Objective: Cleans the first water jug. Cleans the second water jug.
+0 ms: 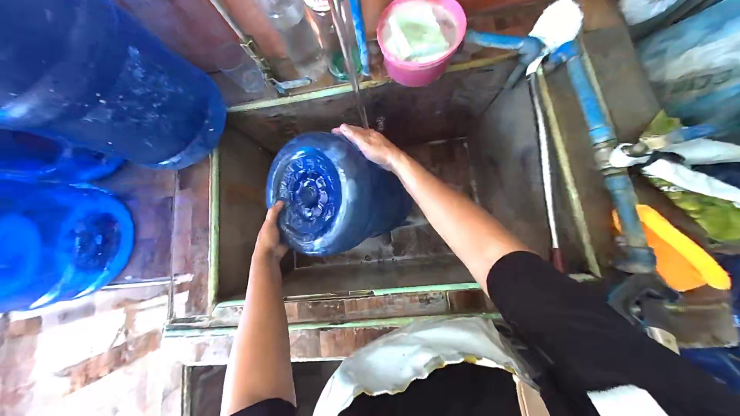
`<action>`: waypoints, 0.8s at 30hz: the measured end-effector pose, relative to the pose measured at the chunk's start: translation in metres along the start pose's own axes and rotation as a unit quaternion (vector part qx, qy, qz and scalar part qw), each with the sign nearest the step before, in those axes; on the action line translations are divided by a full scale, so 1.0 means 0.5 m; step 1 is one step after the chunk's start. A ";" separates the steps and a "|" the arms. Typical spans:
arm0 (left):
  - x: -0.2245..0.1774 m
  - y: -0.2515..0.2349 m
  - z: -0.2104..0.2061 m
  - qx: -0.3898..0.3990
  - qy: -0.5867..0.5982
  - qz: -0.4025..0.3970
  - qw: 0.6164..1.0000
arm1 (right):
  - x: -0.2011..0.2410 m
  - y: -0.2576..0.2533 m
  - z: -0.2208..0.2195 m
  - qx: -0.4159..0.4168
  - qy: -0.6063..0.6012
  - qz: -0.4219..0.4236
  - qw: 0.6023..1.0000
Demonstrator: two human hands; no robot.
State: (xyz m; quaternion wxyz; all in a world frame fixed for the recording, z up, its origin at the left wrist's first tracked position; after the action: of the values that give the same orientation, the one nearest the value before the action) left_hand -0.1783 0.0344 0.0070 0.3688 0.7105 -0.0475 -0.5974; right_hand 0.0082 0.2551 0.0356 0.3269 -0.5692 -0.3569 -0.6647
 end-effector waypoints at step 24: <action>-0.278 0.257 0.084 0.019 -0.089 -0.209 0.974 | -0.204 0.264 -0.004 -0.277 -0.368 -0.182 0.869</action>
State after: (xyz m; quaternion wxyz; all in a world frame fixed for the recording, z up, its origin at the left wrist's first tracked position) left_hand -0.2065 -0.0075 0.1941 0.2161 0.6556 0.0581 -0.7212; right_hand 0.1325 0.1862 -0.0520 -0.1255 -0.7646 -0.3496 -0.5267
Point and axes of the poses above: each hand's wrist, its own y-axis away from the middle knuckle, its own z-axis out of the back of the hand, x = y × z, the point moved 3 cm from there along -y, towards the middle knuckle, and after that the axes turned 10 degrees about x, right-handed, at the moved point
